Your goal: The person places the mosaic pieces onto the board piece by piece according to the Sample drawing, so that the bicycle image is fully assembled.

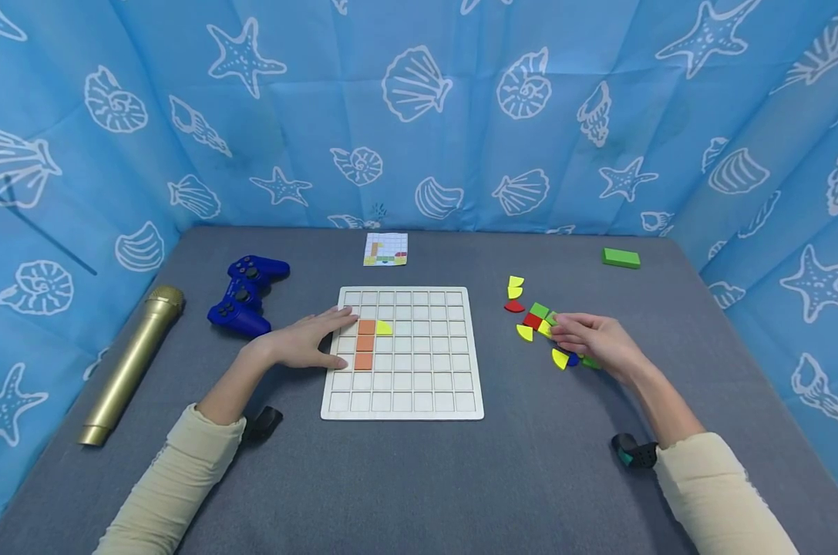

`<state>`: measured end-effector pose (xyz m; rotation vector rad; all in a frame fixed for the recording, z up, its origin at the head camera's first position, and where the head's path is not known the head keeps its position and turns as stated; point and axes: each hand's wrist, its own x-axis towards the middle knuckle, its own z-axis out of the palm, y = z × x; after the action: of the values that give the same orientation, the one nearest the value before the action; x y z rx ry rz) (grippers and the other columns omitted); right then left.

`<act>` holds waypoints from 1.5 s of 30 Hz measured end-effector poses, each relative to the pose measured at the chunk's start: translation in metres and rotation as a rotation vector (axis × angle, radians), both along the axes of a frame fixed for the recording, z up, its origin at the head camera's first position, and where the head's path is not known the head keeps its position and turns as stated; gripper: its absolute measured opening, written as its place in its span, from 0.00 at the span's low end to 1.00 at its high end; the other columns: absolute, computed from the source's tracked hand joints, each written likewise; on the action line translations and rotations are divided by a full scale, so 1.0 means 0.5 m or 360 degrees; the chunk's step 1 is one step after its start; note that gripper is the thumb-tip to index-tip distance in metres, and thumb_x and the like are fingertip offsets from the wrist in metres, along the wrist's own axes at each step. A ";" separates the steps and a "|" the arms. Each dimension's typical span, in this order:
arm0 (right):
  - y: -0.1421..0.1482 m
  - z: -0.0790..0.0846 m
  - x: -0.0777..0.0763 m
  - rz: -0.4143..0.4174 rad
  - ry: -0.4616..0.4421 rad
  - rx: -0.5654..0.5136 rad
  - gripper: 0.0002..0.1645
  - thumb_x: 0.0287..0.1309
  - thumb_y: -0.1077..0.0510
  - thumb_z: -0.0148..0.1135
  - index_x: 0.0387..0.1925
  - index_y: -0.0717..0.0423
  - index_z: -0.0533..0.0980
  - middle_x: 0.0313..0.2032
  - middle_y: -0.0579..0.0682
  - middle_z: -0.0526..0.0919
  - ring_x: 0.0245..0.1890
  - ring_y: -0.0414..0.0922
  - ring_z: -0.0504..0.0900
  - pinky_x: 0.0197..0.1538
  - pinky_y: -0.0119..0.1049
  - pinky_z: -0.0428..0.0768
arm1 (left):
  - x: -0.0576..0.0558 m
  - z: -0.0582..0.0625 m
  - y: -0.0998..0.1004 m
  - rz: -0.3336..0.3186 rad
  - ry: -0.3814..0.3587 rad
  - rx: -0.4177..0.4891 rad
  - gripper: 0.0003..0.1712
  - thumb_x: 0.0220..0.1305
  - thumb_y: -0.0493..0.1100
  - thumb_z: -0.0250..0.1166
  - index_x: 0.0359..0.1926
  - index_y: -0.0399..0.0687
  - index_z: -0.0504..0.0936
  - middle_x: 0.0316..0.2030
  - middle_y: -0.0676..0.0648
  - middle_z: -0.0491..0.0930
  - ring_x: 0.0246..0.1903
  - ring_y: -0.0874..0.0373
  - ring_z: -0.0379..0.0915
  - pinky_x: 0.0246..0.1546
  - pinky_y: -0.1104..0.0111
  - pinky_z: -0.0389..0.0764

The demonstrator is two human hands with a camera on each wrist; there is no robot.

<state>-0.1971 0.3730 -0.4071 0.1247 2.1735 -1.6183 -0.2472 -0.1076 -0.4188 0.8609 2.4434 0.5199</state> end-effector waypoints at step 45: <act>-0.006 -0.011 0.012 0.0638 0.0679 0.0805 0.29 0.49 0.67 0.70 0.55 0.68 0.73 0.33 0.49 0.75 0.32 0.44 0.73 0.33 0.32 0.75 | -0.001 -0.005 -0.001 -0.0004 0.0007 -0.0007 0.48 0.63 0.57 0.63 0.75 0.45 0.49 0.74 0.42 0.43 0.72 0.48 0.32 0.67 0.47 0.40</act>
<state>-0.1910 0.3699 -0.4125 -0.5211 2.6677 -0.9102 -0.2476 -0.1083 -0.4212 0.8637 2.4464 0.5119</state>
